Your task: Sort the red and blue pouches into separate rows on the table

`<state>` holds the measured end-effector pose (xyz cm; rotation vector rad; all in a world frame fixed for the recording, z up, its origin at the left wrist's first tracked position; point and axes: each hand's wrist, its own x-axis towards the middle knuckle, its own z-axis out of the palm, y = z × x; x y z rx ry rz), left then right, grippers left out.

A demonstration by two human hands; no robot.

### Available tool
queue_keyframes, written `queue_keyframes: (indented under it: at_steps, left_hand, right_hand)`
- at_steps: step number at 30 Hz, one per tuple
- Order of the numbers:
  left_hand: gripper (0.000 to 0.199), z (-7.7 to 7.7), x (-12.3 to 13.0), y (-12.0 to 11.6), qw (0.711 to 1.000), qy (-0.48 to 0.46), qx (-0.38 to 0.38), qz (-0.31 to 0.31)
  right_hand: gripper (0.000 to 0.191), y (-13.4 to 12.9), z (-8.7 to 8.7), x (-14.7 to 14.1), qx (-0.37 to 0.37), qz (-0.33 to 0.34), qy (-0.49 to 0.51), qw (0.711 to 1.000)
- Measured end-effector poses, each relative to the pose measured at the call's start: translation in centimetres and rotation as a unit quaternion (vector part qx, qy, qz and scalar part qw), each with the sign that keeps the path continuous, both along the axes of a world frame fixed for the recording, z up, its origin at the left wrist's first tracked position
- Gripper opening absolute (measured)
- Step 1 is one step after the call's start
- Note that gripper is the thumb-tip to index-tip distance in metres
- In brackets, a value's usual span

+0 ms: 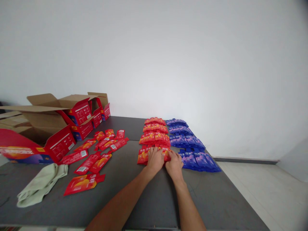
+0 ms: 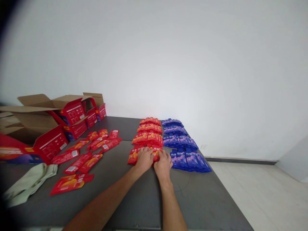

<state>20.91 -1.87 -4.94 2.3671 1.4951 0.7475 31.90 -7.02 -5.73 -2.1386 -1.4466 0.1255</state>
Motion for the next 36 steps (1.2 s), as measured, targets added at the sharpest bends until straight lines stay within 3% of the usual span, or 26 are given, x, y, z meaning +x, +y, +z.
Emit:
queue_keyframes:
  at_steps: [5,10,16,25,29,36]
  left_hand:
    - [0.036,0.1,-2.7,-0.7,1.000,-0.018,-0.014,0.019]
    - [0.034,0.4,-6.8,-0.8,0.999,0.001,-0.002,0.050]
    - [0.035,-0.1,-13.9,0.0,0.990,0.060,0.017,0.126]
    - [0.033,-0.8,-24.9,1.5,0.952,0.116,0.009,0.283]
    - [0.029,-1.2,-26.6,2.3,0.958,0.071,-0.025,0.278]
    - [0.019,-0.5,-25.0,3.7,0.965,-0.064,-0.054,0.250]
  right_hand:
    - [0.050,0.3,0.9,-2.5,0.033,0.017,-0.053,0.998]
    - [0.045,0.9,1.4,-6.3,0.044,0.081,-0.079,0.993]
    - [0.049,2.1,1.7,-12.3,0.040,0.163,-0.083,0.982]
    - [0.048,4.0,-0.1,-20.0,0.042,0.247,-0.076,0.965]
    - [0.046,4.4,-0.5,-20.7,0.037,0.258,-0.074,0.963]
    - [0.040,5.5,-0.8,-19.3,0.071,0.274,-0.045,0.958]
